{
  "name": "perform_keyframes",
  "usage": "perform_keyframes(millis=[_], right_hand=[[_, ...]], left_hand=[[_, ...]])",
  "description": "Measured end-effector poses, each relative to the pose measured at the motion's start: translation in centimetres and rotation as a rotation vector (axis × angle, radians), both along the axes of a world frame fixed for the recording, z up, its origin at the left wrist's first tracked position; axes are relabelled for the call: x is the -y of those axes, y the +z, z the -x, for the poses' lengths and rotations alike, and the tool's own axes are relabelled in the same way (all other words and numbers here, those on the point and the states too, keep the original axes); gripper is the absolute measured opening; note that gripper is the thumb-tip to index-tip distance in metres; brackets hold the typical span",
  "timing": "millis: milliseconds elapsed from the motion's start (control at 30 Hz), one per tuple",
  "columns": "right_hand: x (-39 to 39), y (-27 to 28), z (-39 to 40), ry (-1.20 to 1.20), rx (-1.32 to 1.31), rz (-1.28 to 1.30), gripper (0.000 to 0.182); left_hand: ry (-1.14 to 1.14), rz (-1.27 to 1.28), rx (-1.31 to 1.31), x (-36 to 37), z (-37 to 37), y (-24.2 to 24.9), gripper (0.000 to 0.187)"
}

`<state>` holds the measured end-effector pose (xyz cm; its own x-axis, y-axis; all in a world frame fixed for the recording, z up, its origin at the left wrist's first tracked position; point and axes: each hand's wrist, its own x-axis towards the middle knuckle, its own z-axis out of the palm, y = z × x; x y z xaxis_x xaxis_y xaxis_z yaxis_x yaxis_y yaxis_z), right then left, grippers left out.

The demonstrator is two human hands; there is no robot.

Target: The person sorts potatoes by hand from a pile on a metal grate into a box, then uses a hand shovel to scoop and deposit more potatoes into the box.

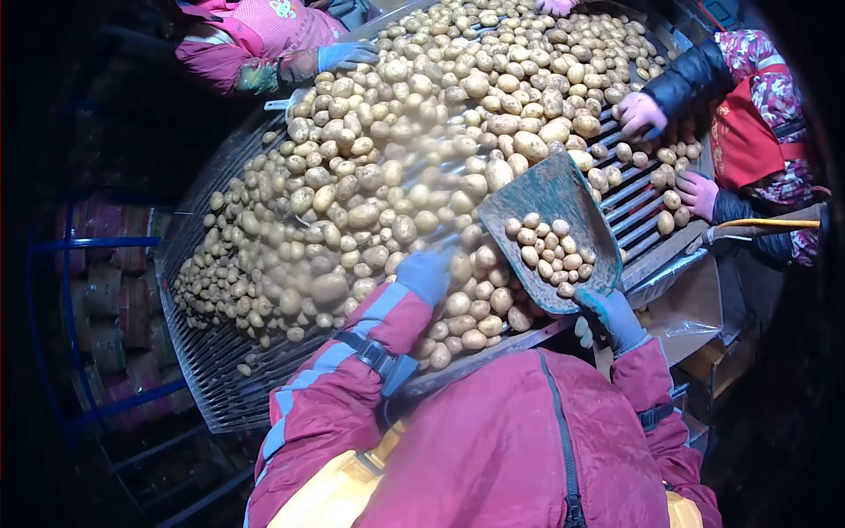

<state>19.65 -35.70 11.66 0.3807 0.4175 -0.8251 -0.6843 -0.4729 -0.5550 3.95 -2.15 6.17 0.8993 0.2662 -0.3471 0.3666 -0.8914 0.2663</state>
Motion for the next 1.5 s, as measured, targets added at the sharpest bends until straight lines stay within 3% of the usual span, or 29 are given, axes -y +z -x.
perform_keyframes(millis=[167, 267, 400, 467, 567, 667, 700, 800, 833, 933, 1033, 1267, 1500], right_hand=[[-0.3, -0.3, 0.4, -0.042, -0.031, -0.05, 0.034], [-0.6, -0.3, 0.0, -0.05, -0.056, -0.069, 0.033], [-0.2, -0.1, 0.0, -0.024, -0.007, -0.076, 0.034], [0.0, -0.7, 0.0, -0.013, 0.016, -0.08, 0.034], [-0.4, 0.0, 0.1, -0.02, -0.018, -0.041, 0.035], [-0.6, 0.0, -0.1, -0.009, -0.021, -0.004, 0.035], [-0.8, 0.1, -0.1, -0.019, -0.019, -0.015, 0.035], [-1.0, 0.4, -0.3, -0.019, -0.022, -0.015, 0.034], [-1.0, 0.3, -0.5, -0.01, -0.023, -0.01, 0.034], [-1.0, 0.1, -0.6, -0.01, -0.036, 0.004, 0.033], [-1.1, -0.1, -0.9, 0.005, -0.042, 0.002, 0.033], [-0.9, -0.3, -0.5, -0.043, -0.017, -0.037, 0.032], [-1.1, 0.5, -0.2, -0.034, -0.008, -0.018, 0.031]], left_hand=[[0.026, -0.076, -0.193, 0.1, -1.7, -1.8, 0.028], [0.008, -0.09, -0.045, 0.3, -1.3, -1.2, 0.022], [0.157, 0.209, -0.061, 0.0, 0.1, 0.6, 0.036], [0.285, 0.398, -0.132, -1.4, 0.4, 4.2, 0.041], [0.459, 0.193, 0.237, -5.9, 2.5, 2.2, 0.052], [0.416, 0.037, 0.271, -3.3, 0.8, 1.7, 0.068], [0.321, -0.084, 0.28, -2.2, 0.6, -1.3, 0.077], [0.309, 0.12, 0.254, 0.0, 0.2, 1.5, 0.077], [0.329, 0.209, 0.382, 0.1, 1.1, 1.7, 0.061], [0.365, 0.423, 0.296, -2.4, 4.1, 1.6, 0.041], [0.421, 0.157, 0.411, -4.9, 4.1, 2.7, 0.028], [0.182, 0.043, 0.451, -8.8, 0.9, -3.0, 0.032], [0.217, 0.004, 0.141, -8.8, -0.8, -1.0, 0.041]])
